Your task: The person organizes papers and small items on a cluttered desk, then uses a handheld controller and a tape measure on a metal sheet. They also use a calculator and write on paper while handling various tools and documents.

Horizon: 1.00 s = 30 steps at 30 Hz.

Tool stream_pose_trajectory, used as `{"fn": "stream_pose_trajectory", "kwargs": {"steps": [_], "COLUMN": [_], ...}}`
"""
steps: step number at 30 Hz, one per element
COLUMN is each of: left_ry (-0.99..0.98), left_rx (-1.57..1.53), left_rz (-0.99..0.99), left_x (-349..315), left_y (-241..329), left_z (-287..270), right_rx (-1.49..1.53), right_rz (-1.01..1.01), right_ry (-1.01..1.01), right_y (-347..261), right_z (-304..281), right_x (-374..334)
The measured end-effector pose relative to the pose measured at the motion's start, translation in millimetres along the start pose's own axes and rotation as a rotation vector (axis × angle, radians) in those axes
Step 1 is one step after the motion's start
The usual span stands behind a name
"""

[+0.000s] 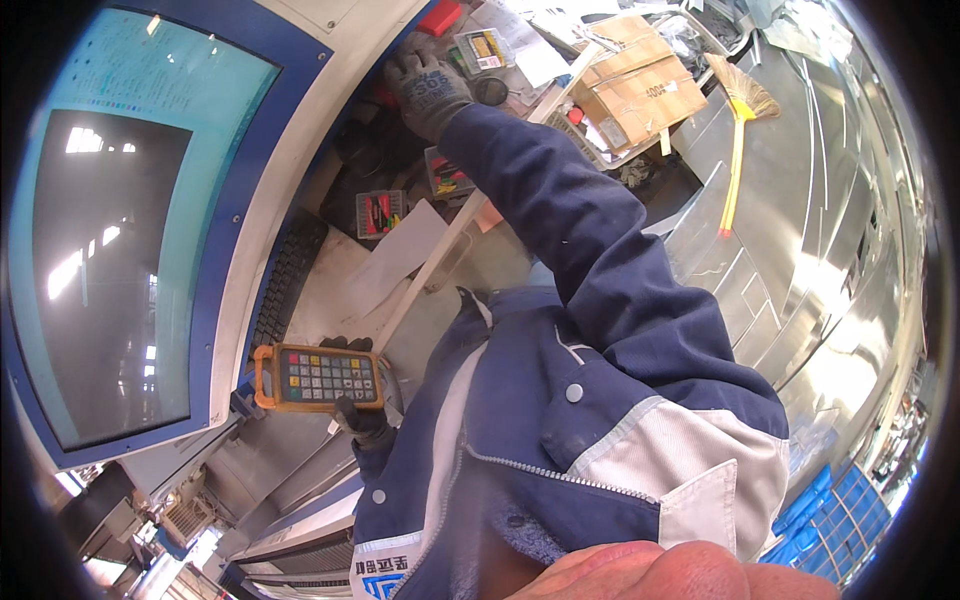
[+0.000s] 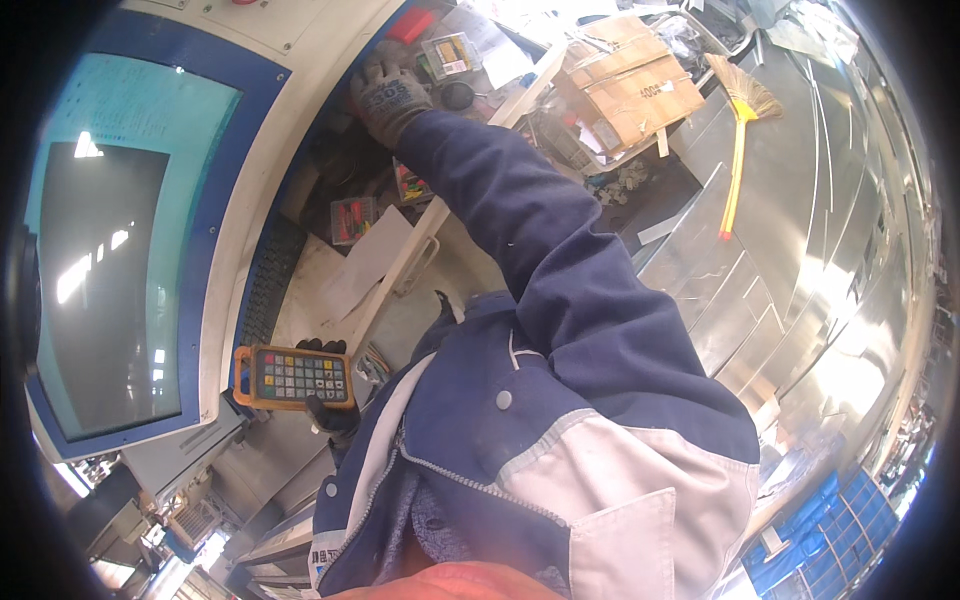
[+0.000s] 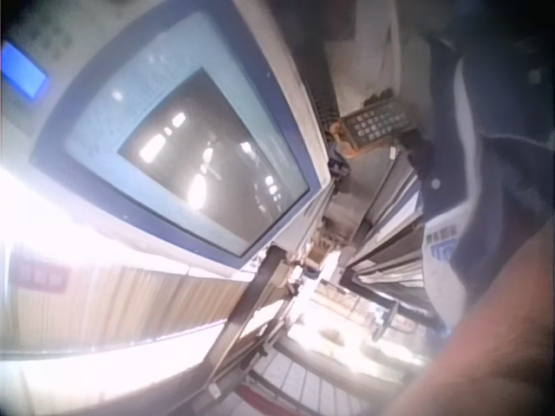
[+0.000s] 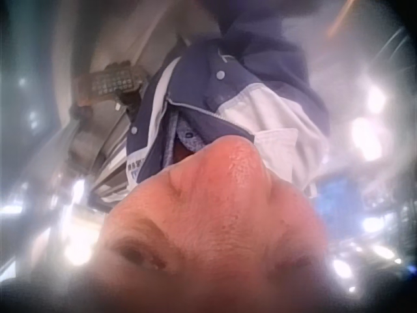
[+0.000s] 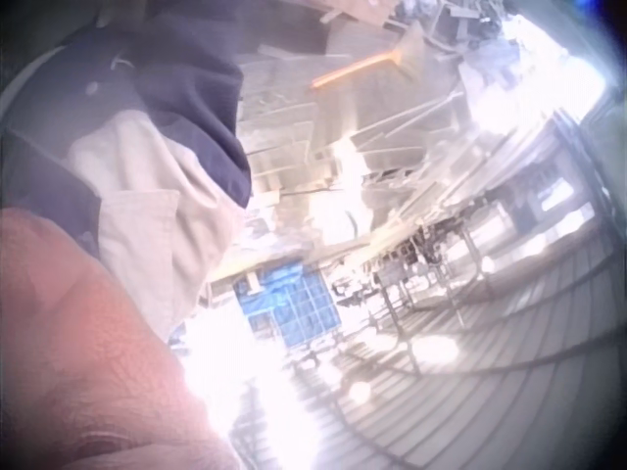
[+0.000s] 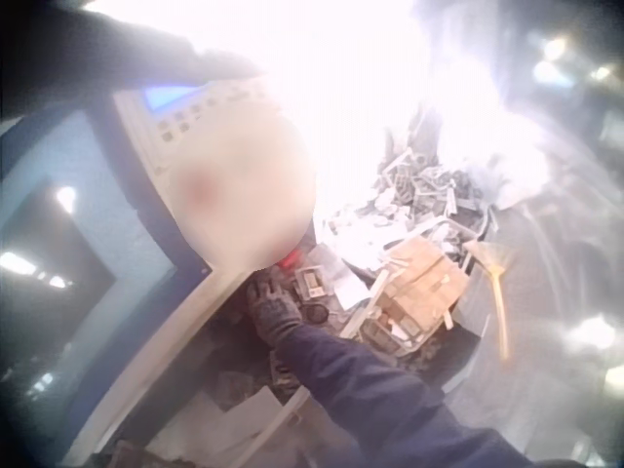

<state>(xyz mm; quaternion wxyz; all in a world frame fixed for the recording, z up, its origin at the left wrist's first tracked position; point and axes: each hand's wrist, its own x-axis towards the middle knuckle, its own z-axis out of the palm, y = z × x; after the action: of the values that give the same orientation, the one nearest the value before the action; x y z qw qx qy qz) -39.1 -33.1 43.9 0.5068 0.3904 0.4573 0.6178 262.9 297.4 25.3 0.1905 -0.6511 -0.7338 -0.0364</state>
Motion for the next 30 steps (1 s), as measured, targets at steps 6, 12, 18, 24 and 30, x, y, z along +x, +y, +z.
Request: {"fn": "stream_pose_trajectory", "kwargs": {"steps": [6, 12, 18, 24, 30], "left_ry": [0.035, 0.078, 0.071, 0.139, 0.169], "left_rx": [-0.018, 0.010, 0.067, 0.115, 0.142], "left_rz": [-0.003, 0.021, -0.051, -0.069, -0.055], "left_x": [-1.7, -3.0, -2.8, -3.4, -9.2], "left_y": [-4.1, -4.3, 3.6, 4.3, 4.6], "left_z": [1.2, 0.8, 6.0, 10.3, 10.8], "right_rx": [0.177, -0.166, 0.350, 0.252, 0.299], "right_rz": [-0.101, 0.111, 0.160, -0.200, -0.192], "right_ry": [0.108, -0.308, 0.339, 0.612, 0.297], "right_y": [78.0, 157.8, 198.1, 214.9, 206.5], "right_z": [-71.1, -92.2, -103.1, -132.2, -76.5], "right_x": [-21.3, -47.7, -34.6, -12.4, -20.8]}}
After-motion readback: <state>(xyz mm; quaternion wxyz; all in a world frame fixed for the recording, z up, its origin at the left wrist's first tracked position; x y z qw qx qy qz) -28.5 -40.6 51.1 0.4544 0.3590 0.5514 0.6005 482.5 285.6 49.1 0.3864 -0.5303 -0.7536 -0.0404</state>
